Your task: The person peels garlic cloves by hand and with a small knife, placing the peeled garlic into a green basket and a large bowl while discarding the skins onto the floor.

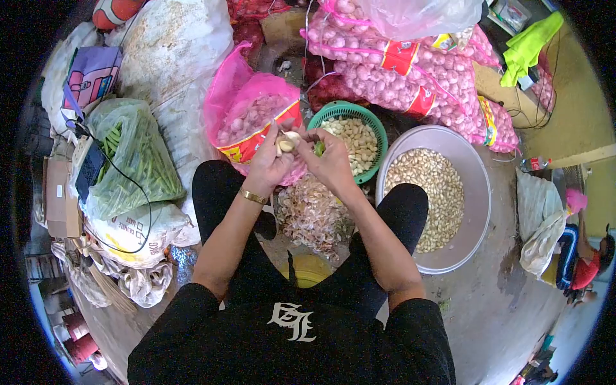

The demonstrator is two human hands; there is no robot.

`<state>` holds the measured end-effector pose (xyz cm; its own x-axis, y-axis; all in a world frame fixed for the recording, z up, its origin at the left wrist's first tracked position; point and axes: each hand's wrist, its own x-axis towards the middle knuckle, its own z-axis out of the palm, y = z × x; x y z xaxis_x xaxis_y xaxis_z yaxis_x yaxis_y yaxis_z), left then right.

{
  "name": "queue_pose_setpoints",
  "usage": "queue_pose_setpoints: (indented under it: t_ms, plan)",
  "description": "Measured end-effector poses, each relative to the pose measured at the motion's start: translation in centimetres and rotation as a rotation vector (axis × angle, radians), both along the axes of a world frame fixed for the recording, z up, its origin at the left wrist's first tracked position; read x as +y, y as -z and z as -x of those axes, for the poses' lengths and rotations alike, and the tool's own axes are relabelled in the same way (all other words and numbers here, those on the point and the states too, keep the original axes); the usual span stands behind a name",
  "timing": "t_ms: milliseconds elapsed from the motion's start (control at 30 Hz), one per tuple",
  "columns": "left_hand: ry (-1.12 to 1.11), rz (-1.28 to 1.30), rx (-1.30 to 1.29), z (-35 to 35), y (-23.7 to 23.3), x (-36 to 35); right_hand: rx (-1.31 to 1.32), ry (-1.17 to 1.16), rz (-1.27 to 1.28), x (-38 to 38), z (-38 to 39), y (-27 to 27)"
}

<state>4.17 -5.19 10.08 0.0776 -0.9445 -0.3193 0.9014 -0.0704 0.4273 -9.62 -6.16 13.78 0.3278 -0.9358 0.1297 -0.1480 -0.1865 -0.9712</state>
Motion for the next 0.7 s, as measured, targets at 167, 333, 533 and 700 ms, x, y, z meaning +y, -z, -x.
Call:
queue_pose_setpoints:
  t_ms: [167,333,533,700]
  plan:
    - [0.129,0.111,0.176,-1.8,2.8,0.7,-0.229,-0.038,-0.174,-0.5,-1.0,1.9]
    - [0.019,-0.175,0.055,-1.6,1.2,0.7,-0.254,-0.044,-0.34,-0.8,-0.4,-0.2]
    - [0.293,0.184,-0.229,-1.1,-1.4,2.1,-0.365,-0.126,-0.604,-0.6,0.5,-0.1]
    - [0.291,0.16,-0.255,-1.0,-1.6,2.4,-0.324,-0.182,-0.642,-0.4,0.6,-1.0]
